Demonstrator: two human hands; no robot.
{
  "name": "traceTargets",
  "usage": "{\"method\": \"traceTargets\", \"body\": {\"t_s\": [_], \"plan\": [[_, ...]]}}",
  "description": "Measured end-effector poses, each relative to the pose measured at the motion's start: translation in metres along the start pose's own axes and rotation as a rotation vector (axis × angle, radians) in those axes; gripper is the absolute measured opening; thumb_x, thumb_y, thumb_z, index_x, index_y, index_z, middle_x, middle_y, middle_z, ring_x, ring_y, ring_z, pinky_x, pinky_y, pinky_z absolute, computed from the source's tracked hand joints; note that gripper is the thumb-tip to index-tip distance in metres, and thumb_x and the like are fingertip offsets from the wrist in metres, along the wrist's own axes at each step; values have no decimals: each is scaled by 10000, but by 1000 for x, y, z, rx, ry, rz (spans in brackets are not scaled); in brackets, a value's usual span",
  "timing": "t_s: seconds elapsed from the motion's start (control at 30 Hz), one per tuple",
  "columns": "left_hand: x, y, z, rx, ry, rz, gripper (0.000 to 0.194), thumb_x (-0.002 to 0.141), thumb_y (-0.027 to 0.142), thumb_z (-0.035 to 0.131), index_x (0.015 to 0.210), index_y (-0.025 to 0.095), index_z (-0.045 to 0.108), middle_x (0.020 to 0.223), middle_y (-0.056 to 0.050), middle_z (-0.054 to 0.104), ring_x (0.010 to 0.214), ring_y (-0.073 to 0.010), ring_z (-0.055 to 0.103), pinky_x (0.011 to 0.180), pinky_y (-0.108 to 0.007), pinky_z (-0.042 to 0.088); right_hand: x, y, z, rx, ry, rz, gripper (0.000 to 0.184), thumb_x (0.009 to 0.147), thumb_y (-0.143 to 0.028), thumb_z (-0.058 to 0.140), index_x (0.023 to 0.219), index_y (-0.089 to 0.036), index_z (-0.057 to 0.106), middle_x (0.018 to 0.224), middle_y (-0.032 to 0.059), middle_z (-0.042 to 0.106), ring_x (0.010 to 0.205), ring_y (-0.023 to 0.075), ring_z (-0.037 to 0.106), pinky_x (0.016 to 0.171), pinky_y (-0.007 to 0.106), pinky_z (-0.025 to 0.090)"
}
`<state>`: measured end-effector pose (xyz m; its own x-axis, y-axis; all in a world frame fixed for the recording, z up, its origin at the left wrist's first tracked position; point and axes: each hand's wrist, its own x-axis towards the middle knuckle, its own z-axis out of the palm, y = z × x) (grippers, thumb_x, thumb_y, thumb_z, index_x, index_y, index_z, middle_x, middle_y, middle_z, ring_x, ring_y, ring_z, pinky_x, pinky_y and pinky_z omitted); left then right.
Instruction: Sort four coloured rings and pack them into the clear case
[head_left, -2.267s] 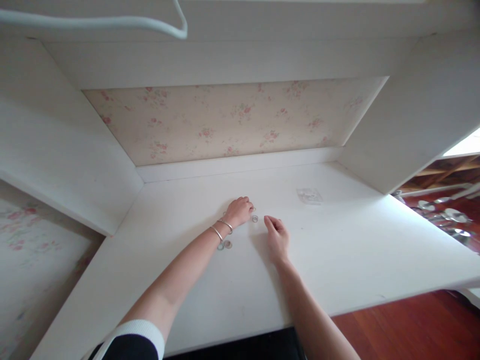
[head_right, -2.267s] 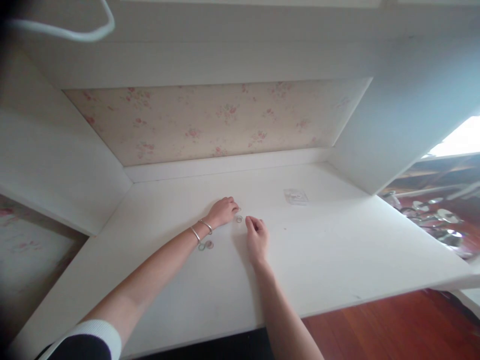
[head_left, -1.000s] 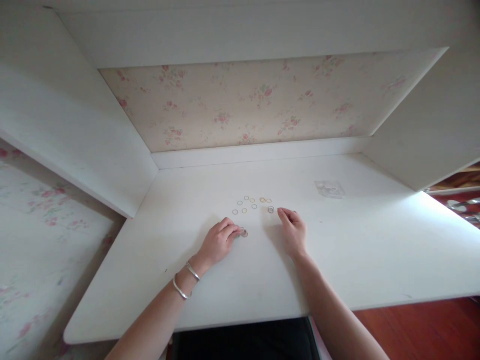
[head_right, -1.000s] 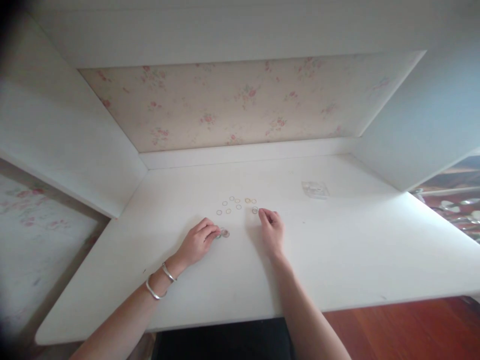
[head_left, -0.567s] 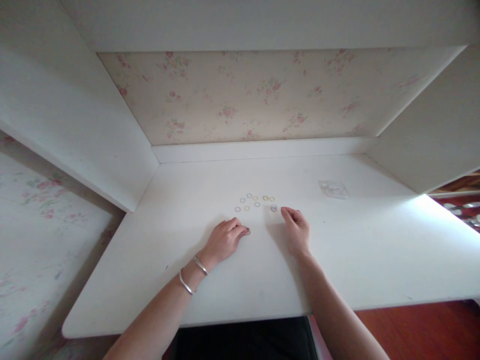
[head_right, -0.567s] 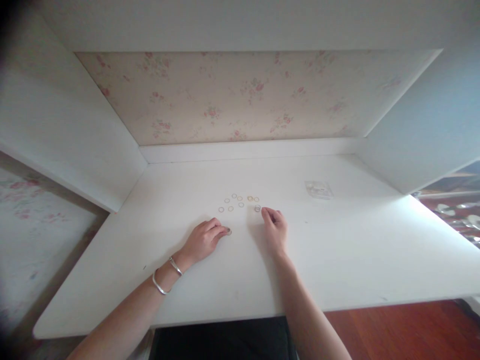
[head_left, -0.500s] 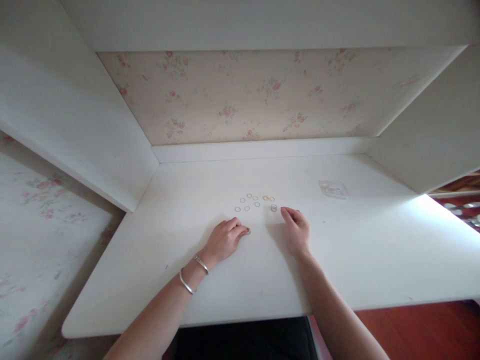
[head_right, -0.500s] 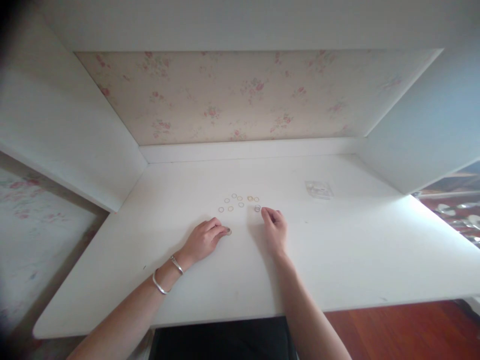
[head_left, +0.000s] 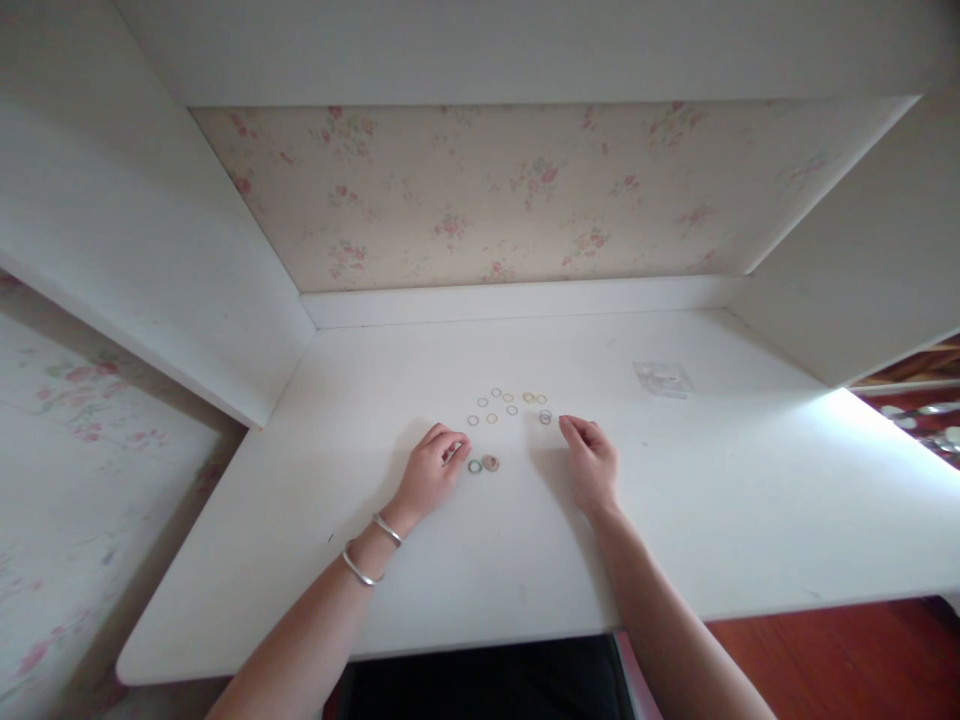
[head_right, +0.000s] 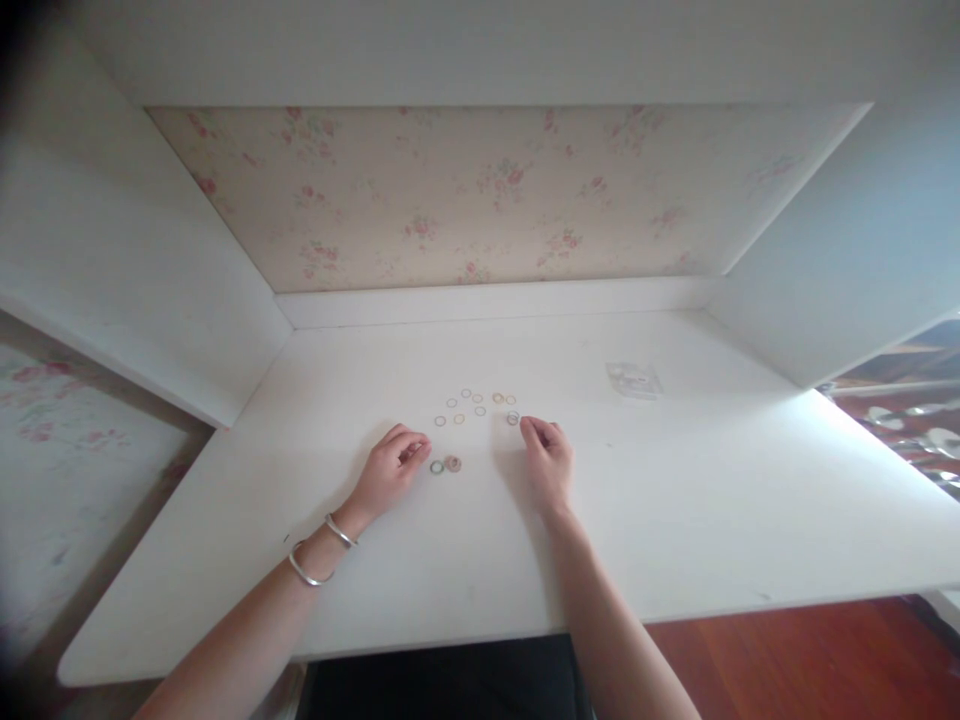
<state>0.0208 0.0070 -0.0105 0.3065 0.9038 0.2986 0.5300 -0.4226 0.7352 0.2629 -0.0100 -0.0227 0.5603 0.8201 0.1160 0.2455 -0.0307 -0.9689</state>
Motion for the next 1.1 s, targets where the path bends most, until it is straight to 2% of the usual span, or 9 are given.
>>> {"method": "traceTargets", "body": {"t_s": [0.17,0.23,0.3,0.37,0.43,0.5,0.6,1.1], "plan": [[5,-7,-1,-36,21,-90,182,873,301,500,871,174,631,803,-21,578,703,-124,535,657,-237,441,-6,-1,-1,-96,-71,-81,318,813,-469,554,860,-188,696,771,20,591,696,147,531,642,271,396],[5,-7,-1,-35,13,-95,181,869,301,503,862,176,635,793,-19,579,704,-125,535,666,-240,438,-12,-1,1,-163,-196,-194,302,834,-442,532,875,-191,694,770,24,573,660,137,518,597,260,395],[4,-7,0,-33,6,-91,179,869,298,503,858,178,635,795,-19,582,712,-127,537,676,-243,439,-20,-1,3,-240,-377,-346,267,851,-398,520,938,-208,687,832,39,576,683,138,530,587,254,407],[4,-6,0,-35,5,-90,179,871,293,496,859,180,635,805,-22,589,719,-128,543,681,-243,442,-26,-1,7,-330,-526,-503,235,857,-349,523,995,-232,672,893,49,579,755,151,550,642,263,433],[4,-6,-1,-40,9,-92,184,875,289,488,861,181,637,814,-25,596,724,-128,551,681,-241,446,-30,-2,10,-419,-590,-632,211,858,-316,529,999,-248,670,898,49,577,798,164,553,717,289,443],[5,-6,-1,-44,12,-93,189,876,290,484,862,182,639,826,-28,602,729,-129,560,679,-240,449,-32,-3,14,-488,-604,-720,192,857,-307,537,983,-258,674,876,47,572,792,167,549,750,310,439],[5,-8,-1,-34,2,-89,186,874,289,487,857,184,639,833,-30,607,739,-132,569,672,-239,452,-34,-6,18,-557,-622,-780,194,863,-306,538,1001,-275,670,864,43,565,766,161,538,745,311,432],[5,-8,-1,-9,-31,-74,164,869,268,492,862,188,635,851,-26,610,739,-130,573,689,-251,456,-36,-11,20,-639,-618,-853,225,910,-302,474,981,-274,686,849,44,565,702,143,494,697,287,409]]}}
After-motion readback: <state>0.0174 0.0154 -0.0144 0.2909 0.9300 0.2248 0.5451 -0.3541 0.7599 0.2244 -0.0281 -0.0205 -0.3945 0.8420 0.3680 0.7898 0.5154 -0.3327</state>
